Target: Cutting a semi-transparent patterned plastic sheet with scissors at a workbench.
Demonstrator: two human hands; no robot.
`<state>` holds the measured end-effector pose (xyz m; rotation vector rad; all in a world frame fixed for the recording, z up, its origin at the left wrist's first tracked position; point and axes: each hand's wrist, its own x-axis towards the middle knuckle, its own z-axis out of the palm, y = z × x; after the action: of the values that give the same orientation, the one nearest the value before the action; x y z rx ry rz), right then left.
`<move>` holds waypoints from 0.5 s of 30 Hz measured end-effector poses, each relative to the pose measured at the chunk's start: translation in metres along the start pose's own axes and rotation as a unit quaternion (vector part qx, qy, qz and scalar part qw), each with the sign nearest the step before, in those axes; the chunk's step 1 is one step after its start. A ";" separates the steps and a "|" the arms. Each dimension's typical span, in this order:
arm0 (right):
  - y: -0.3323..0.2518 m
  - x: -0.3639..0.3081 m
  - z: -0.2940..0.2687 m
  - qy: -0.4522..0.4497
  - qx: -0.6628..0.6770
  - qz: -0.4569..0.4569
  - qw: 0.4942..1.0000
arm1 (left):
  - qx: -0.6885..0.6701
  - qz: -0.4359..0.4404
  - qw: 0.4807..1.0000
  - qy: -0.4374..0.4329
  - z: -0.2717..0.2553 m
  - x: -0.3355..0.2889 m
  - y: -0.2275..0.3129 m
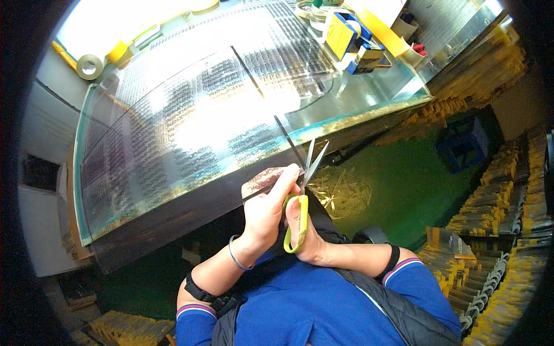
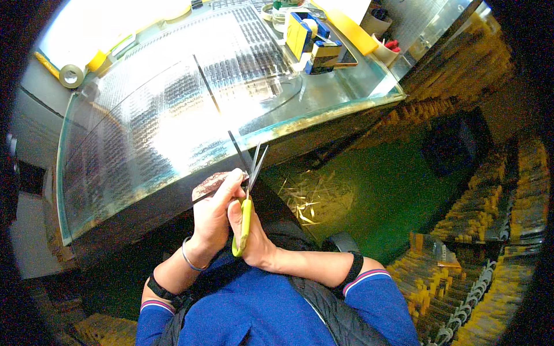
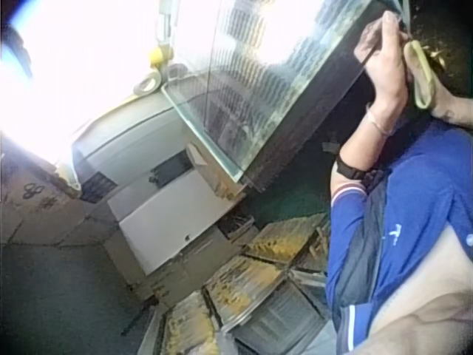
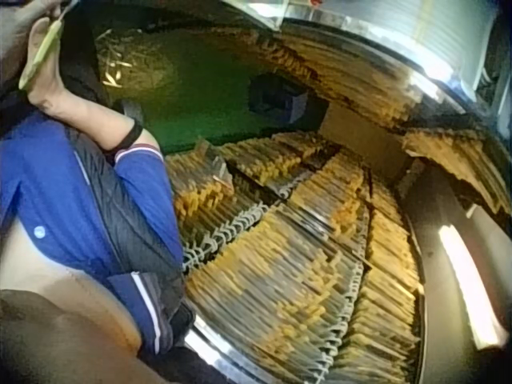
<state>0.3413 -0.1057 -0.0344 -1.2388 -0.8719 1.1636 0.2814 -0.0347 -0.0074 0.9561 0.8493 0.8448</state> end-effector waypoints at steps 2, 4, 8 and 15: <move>0.001 0.000 0.001 0.004 -0.008 -0.016 1.000 | -0.003 0.001 1.000 -0.003 0.000 -0.001 -0.001; 0.004 0.001 0.001 0.006 -0.007 -0.011 1.000 | -0.006 0.003 1.000 -0.007 0.001 -0.001 -0.001; 0.008 -0.001 0.002 0.035 -0.021 -0.044 0.998 | -0.030 -0.038 0.999 -0.007 0.000 -0.002 0.004; 0.017 -0.006 -0.010 -0.028 0.076 -0.050 0.995 | -0.027 -0.113 0.993 -0.028 -0.008 -0.006 0.016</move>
<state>0.3463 -0.1154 -0.0523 -1.0325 -0.8597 1.1666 0.2680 -0.0317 0.0062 0.8158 0.8646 0.6410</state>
